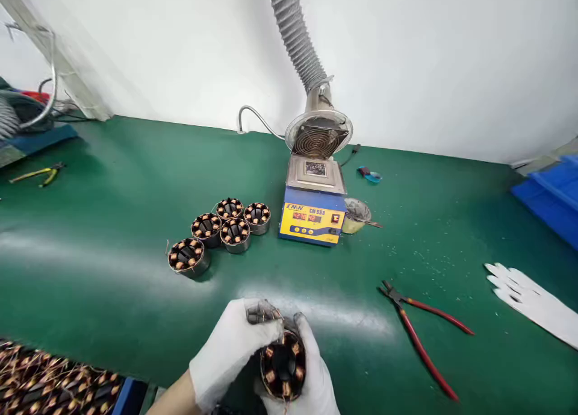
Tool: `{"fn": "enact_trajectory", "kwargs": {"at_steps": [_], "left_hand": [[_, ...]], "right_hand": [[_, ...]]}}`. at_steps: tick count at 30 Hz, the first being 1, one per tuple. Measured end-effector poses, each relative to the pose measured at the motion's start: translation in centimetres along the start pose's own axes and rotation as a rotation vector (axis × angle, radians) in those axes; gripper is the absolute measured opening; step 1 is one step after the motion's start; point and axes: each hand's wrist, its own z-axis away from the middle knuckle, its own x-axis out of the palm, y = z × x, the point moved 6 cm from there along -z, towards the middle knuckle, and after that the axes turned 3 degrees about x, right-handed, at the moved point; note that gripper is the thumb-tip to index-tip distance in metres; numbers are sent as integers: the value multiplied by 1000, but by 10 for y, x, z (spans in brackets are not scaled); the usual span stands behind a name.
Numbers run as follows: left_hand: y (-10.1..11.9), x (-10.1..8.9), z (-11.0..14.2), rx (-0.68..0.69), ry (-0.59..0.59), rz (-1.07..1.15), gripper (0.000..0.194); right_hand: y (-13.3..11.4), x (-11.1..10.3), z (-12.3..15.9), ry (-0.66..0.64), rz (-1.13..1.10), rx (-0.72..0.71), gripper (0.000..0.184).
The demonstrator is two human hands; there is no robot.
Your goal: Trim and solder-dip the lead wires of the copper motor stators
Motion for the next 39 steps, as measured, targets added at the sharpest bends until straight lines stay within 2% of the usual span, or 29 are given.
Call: {"fn": "enact_trajectory", "kwargs": {"at_steps": [2, 5, 6, 8, 10, 12, 14, 17, 19, 20, 22, 24, 26, 28, 31, 33, 34, 36, 39], "left_hand": [[0, -6, 0, 61, 123, -34, 16], [2, -9, 1, 122, 214, -23, 18], [3, -7, 1, 130, 211, -2, 27], [4, 1, 0, 122, 128, 19, 40], [4, 9, -4, 76, 30, 26, 27], [2, 9, -10, 23, -10, 69, 14], [4, 1, -18, 24, -6, 163, 19], [15, -25, -24, 180, 101, 230, 27], [16, -35, -19, 220, 156, 195, 31], [13, -32, -15, 189, 118, 171, 34], [3, -13, -8, 89, -41, 147, 35], [-7, 5, -3, 12, -116, 182, 28], [-11, 12, -6, -33, -82, 254, 27], [-9, 10, -13, -19, -51, 296, 28], [7, -12, -19, 155, 79, 306, 28], [10, -24, -15, 172, 163, 303, 31], [6, -25, -12, 112, 149, 302, 38], [-2, -16, -6, -16, 34, 281, 46], [-9, -6, -1, -65, -42, 202, 30]], "right_hand": [[2, 1, 1, -14, -14, 2, 91], [5, 3, 3, -34, -38, -9, 95], [6, 4, 3, -39, -46, -15, 96], [8, 6, 3, -40, -54, -32, 97], [8, 7, 3, -31, -50, -47, 97], [8, 6, 4, -28, -57, -61, 97], [7, 3, 4, -21, -53, -69, 97], [7, -2, 6, -1, -30, -77, 91], [7, -4, 7, 3, -44, -82, 87], [7, -4, 7, -3, -59, -80, 88], [9, -3, 8, -10, -72, -54, 93], [11, -3, 9, -9, -62, -32, 98], [11, -3, 10, -5, -47, -39, 98], [10, -5, 10, -13, -39, -65, 95], [6, -9, 5, -13, -32, -122, 83], [2, -13, 0, 1, -43, -196, 73], [-1, -14, -2, 4, -51, -251, 69], [-5, -16, -5, 1, -54, -348, 66], [-4, -16, -6, -17, -57, -395, 70]]}}
